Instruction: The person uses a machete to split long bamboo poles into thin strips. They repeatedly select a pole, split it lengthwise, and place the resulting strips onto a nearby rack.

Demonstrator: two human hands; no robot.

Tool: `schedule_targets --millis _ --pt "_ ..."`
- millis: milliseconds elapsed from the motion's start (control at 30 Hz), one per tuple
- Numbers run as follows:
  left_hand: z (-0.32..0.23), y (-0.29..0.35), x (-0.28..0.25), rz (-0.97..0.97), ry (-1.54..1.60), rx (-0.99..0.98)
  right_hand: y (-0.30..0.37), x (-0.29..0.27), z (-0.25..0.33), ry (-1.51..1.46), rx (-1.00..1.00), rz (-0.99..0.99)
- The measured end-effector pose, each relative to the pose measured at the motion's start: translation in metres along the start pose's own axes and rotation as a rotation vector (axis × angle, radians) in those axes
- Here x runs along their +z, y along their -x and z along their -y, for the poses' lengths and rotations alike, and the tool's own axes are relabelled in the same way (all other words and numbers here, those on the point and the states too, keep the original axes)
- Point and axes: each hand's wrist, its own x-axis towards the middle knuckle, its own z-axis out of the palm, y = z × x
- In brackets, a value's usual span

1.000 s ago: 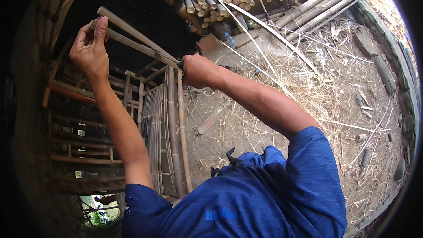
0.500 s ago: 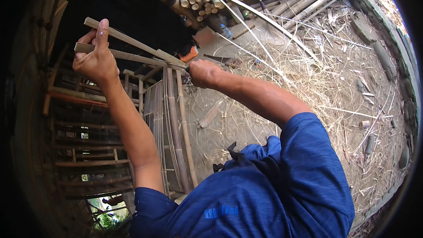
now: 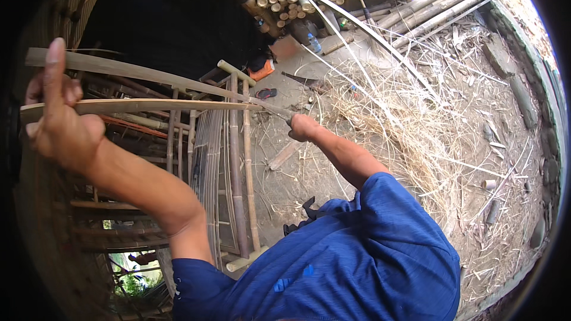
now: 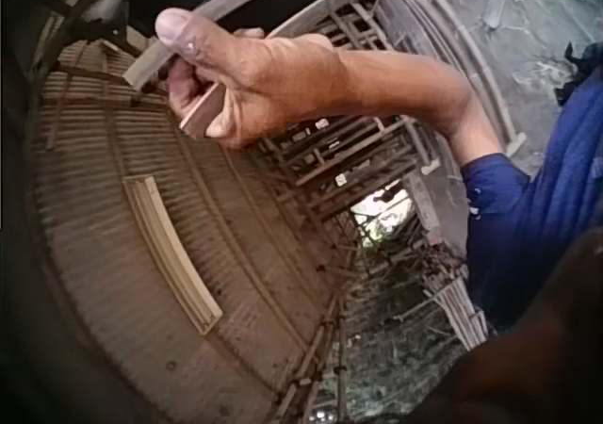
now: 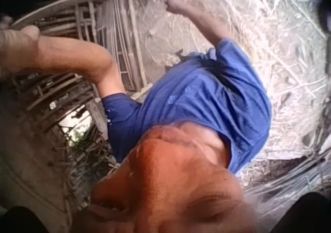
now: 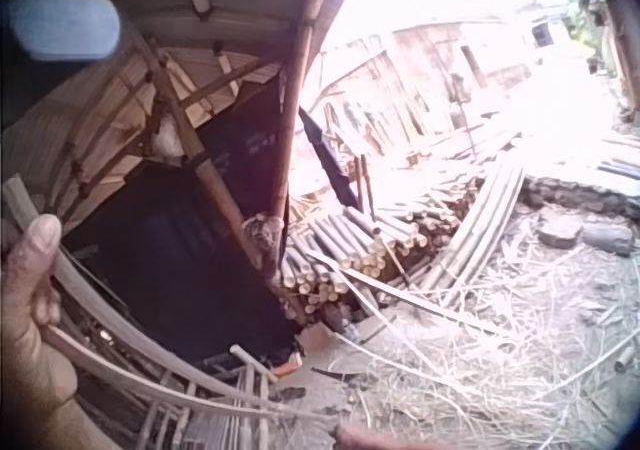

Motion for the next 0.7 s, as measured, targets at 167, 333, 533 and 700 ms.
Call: schedule_targets --millis 167,333,533,700 --pt "0.05 0.007 -0.066 0.072 0.176 -0.093 0.07 -0.029 0.062 -0.132 0.009 -0.044" --pt "0.091 0.219 -0.043 0.318 0.144 -0.686 0.106 -0.066 0.083 -0.185 0.019 0.074" --pt "0.127 0.329 0.02 0.509 0.192 -0.847 0.113 -0.07 0.08 -0.475 0.204 0.334" --pt "0.141 0.343 0.057 0.347 0.242 -0.786 0.086 -0.024 0.05 -0.442 0.12 0.169"
